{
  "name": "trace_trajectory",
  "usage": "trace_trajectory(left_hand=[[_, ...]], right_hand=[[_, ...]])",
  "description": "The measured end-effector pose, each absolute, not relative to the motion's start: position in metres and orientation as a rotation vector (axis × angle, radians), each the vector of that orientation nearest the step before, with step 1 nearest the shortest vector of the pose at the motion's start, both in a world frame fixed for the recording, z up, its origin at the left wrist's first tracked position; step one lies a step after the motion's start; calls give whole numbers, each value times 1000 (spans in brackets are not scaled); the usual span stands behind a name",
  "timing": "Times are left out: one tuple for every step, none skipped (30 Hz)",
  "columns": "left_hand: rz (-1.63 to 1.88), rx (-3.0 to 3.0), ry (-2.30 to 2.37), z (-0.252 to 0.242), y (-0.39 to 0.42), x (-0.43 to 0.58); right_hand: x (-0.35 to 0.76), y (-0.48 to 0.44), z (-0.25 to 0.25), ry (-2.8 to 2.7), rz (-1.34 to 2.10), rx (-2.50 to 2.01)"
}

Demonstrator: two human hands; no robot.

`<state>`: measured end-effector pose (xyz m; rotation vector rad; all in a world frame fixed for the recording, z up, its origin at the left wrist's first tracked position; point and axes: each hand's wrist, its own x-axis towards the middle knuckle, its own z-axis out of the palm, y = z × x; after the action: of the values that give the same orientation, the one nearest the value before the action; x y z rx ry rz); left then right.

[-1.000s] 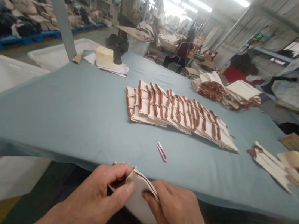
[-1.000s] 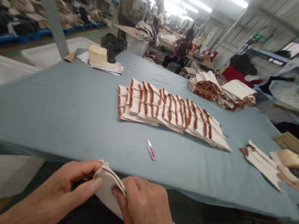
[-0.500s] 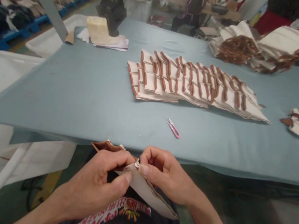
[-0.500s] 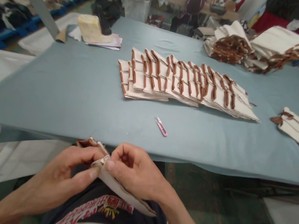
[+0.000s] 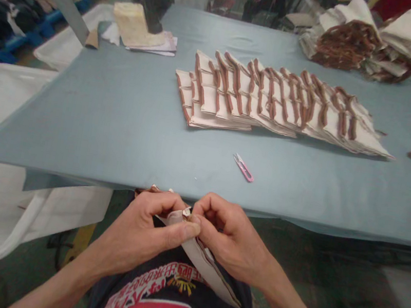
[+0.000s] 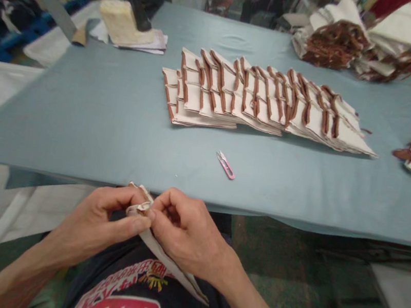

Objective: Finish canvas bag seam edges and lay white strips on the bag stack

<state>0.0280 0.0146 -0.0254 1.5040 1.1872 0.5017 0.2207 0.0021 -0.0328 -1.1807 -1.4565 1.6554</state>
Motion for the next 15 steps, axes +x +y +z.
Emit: trace_trajectory(left_hand=[[494,1506,1206,-26,15,28],[490,1515,1214,-27,15,28],[495,1527,1213,-28,14,28],[500,1539,1203,-28,14,28],[506,1547,1191,-28,13,27],[512,1551,1175,-29,13,26],[519,1552,1155,-29,12,25],[531,1547,1138,-30,12,24],[547,1536,1124,-32,11,23],[566,1522,1114,-33,11,22],[588,1502,1107,-34,10,22],[609,1478,1102,-36,10,21],[631,1456,1097,-37,9,21],[650,1439,1094,-38,8,20],[663,1426,1092,-39,7,19]], right_hand=[[220,2,-33,-1454,1637,-1185],[219,1,-33,-1447,1623,-1191],[218,1,-33,-1438,1610,-1202],[218,0,-34,-1431,1596,-1220],[218,-1,-35,-1428,1589,-1239],[218,-1,-35,-1429,1589,-1259],[218,-2,-36,-1436,1590,-1279],[218,-3,-36,-1448,1585,-1295],[217,-4,-37,-1464,1570,-1308],[216,-4,-37,-1484,1545,-1318],[215,-6,-37,-1506,1514,-1326],[213,-7,-37,-1530,1479,-1335],[210,-8,-37,-1552,1443,-1343],[207,-10,-38,-1571,1413,-1356],[204,-12,-39,-1589,1390,-1372]])
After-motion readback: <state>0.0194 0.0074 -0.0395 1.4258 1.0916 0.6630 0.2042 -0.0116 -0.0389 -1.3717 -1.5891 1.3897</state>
